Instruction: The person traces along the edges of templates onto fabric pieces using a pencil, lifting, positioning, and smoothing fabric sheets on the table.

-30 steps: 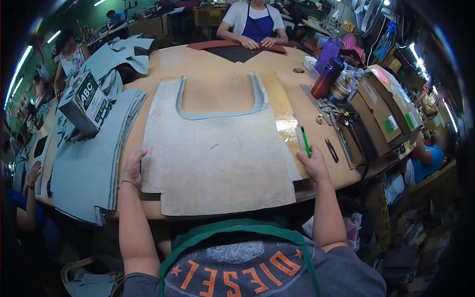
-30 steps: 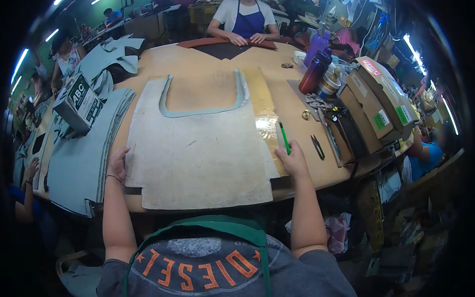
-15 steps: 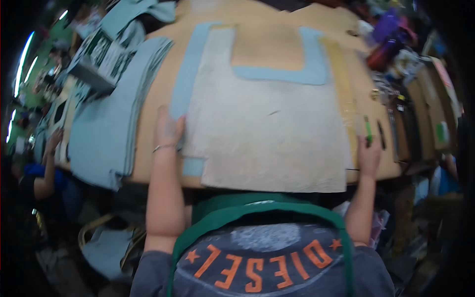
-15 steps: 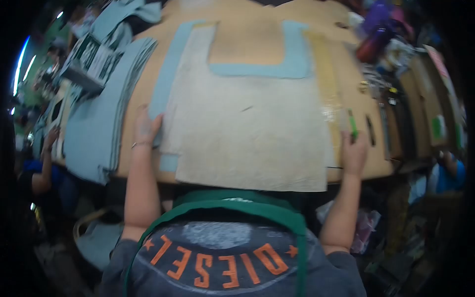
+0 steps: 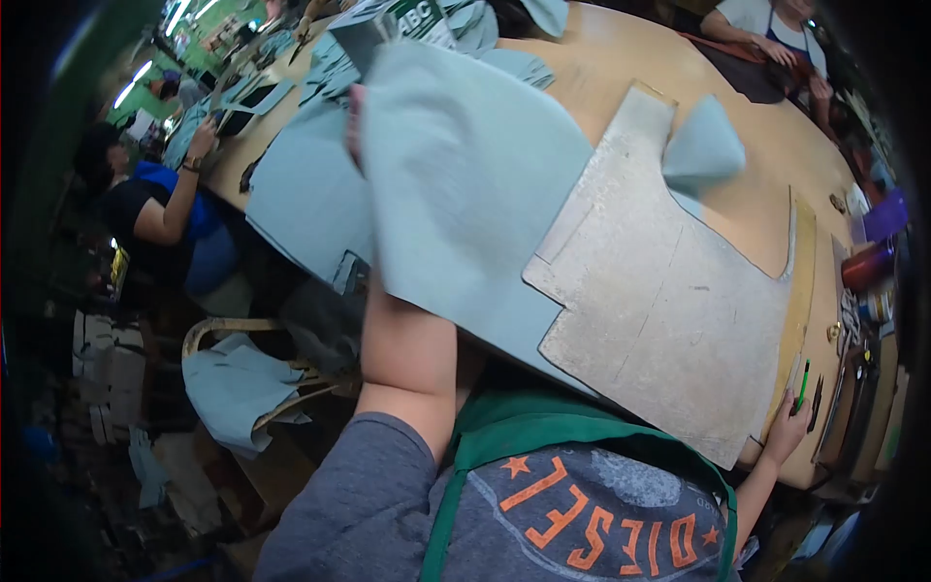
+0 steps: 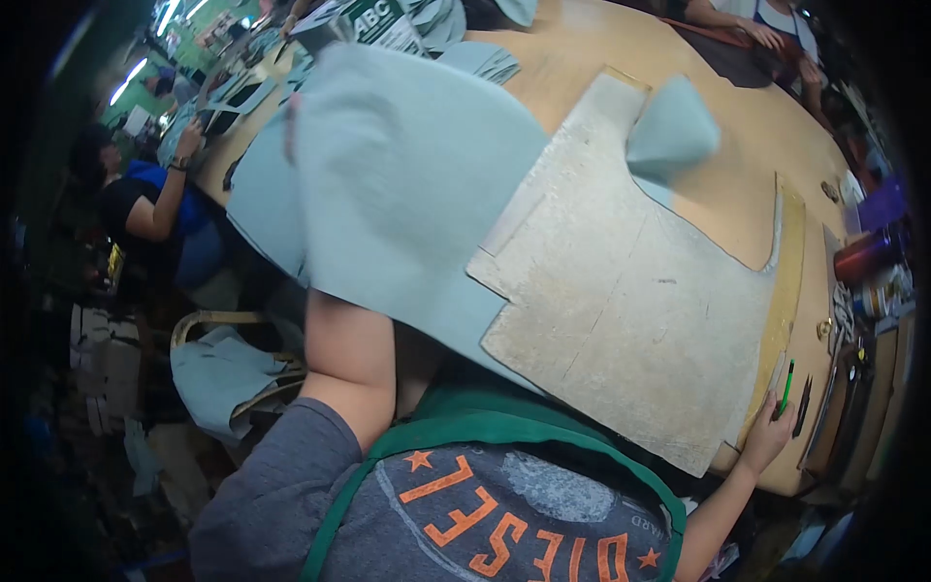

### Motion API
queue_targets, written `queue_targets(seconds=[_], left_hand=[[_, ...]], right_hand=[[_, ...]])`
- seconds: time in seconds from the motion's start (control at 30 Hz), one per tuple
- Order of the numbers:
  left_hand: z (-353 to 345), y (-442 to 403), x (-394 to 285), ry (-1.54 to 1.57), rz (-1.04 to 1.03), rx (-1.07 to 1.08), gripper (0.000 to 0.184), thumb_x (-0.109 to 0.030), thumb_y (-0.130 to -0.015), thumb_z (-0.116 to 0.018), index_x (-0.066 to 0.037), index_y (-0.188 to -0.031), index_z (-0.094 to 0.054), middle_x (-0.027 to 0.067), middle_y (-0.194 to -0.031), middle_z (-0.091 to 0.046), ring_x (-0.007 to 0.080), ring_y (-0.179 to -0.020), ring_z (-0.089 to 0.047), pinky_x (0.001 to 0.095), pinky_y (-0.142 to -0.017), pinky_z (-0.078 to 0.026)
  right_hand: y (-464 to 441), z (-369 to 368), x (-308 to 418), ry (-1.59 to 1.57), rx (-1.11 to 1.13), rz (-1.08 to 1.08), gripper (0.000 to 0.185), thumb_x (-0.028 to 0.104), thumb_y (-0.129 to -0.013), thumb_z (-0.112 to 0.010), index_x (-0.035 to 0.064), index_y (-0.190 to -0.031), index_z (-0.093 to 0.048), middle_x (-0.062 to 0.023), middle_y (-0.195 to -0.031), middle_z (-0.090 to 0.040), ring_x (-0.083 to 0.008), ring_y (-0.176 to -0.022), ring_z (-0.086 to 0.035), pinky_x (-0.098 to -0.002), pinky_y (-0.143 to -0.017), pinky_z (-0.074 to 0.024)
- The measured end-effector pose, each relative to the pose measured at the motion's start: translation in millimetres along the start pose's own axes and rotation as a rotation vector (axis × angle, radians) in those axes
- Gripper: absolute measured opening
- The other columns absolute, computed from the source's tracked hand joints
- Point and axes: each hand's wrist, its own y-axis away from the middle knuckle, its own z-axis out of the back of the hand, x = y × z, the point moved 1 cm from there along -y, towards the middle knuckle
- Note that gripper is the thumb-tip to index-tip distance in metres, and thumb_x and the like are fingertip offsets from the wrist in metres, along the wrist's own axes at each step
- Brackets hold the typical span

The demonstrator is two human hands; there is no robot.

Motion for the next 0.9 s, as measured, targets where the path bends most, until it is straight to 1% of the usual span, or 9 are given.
queue_targets(seconds=[0.13,0.17,0.27,0.33,0.4,0.53,0.6,0.7,0.9], left_hand=[[33.7,-1.1,-121.1,-0.027,-0.291,-0.112,0.037,-0.034,-0.080,-0.056,0.001,-0.093,-0.057,0.0150,-0.094,-0.057,0.0251,-0.087,-0.056,0.0353,-0.073,-0.046],[47.0,5.9,-154.4,-0.073,-0.371,-0.150,0.037,-0.034,-0.080,-0.056,0.001,-0.093,-0.057,0.0150,-0.094,-0.057,0.0252,-0.087,-0.056,0.0354,-0.074,-0.046],[82.9,38.1,-257.3,-0.242,-0.612,-0.286,0.038,-0.034,-0.080,-0.057,0.001,-0.094,-0.057,0.0151,-0.095,-0.057,0.0255,-0.088,-0.056,0.0355,-0.075,-0.045],[105.3,68.8,-323.1,-0.346,-0.776,-0.406,0.039,-0.034,-0.079,-0.057,0.001,-0.095,-0.057,0.0152,-0.096,-0.057,0.0257,-0.088,-0.056,0.0356,-0.075,-0.045],[127.8,107.6,-380.8,-0.460,-0.925,-0.542,0.039,-0.035,-0.079,-0.058,0.001,-0.095,-0.056,0.0152,-0.097,-0.057,0.0259,-0.089,-0.055,0.0357,-0.076,-0.045],[174.0,202.7,-472.1,-0.723,-1.145,-0.900,0.041,-0.035,-0.078,-0.059,0.001,-0.097,-0.056,0.0153,-0.098,-0.056,0.0262,-0.090,-0.055,0.0359,-0.077,-0.044],[198.1,251.8,-507.3,-0.855,-1.187,-1.123,0.041,-0.035,-0.078,-0.060,0.001,-0.097,-0.056,0.0154,-0.099,-0.056,0.0264,-0.090,-0.055,0.0360,-0.078,-0.044],[232.7,320.1,-540.4,-1.030,-1.174,-1.410,0.042,-0.036,-0.077,-0.060,0.001,-0.098,-0.056,0.0154,-0.100,-0.056,0.0267,-0.091,-0.054,0.0361,-0.078,-0.043],[292.8,435.5,-549.6,-1.236,-0.879,-1.928,0.045,-0.036,-0.076,-0.062,0.001,-0.100,-0.056,0.0156,-0.102,-0.056,0.0273,-0.093,-0.054,0.0364,-0.080,-0.043]], right_hand=[[-4.3,0.1,0.3,0.009,0.047,-0.049,0.037,0.032,-0.083,-0.054,-0.0051,-0.081,-0.051,-0.0190,-0.077,-0.051,-0.0322,-0.071,-0.050,-0.0389,-0.065,-0.0396],[-5.6,-1.3,-2.0,0.002,0.044,-0.010,0.039,0.034,-0.082,-0.054,-0.0055,-0.081,-0.052,-0.0194,-0.074,-0.051,-0.0323,-0.070,-0.050,-0.0391,-0.065,-0.0397],[-8.5,1.7,2.6,0.029,0.111,-0.089,0.043,0.036,-0.082,-0.053,-0.0040,-0.097,-0.055,-0.0223,-0.089,-0.056,-0.0331,-0.078,-0.052,-0.0366,-0.070,-0.0415],[-13.9,-8.9,-23.0,-0.042,0.093,0.026,0.047,0.039,-0.083,-0.051,-0.0009,-0.108,-0.053,-0.0227,-0.098,-0.057,-0.0314,-0.086,-0.055,-0.0350,-0.073,-0.0423],[-14.3,-1.6,-9.0,0.032,0.196,-0.110,0.052,0.040,-0.084,-0.049,-0.0020,-0.115,-0.047,-0.0236,-0.107,-0.053,-0.0313,-0.096,-0.052,-0.0348,-0.080,-0.0400],[-17.3,-7.4,-14.9,0.105,0.181,-0.100,0.052,0.039,-0.084,-0.049,-0.0022,-0.116,-0.046,-0.0237,-0.108,-0.052,-0.0318,-0.097,-0.051,-0.0346,-0.081,-0.0396],[-19.5,-9.8,-15.8,0.126,0.178,-0.083,0.052,0.038,-0.085,-0.049,-0.0023,-0.117,-0.045,-0.0237,-0.109,-0.051,-0.0320,-0.098,-0.051,-0.0344,-0.081,-0.0394],[-23.1,-7.1,-14.4,0.164,0.186,-0.065,0.051,0.037,-0.085,-0.049,-0.0025,-0.117,-0.045,-0.0238,-0.110,-0.051,-0.0324,-0.099,-0.050,-0.0342,-0.082,-0.0391],[-28.9,-4.0,-15.0,0.223,0.192,-0.034,0.051,0.036,-0.086,-0.048,-0.0028,-0.119,-0.043,-0.0240,-0.111,-0.050,-0.0331,-0.101,-0.049,-0.0338,-0.084,-0.0385]])
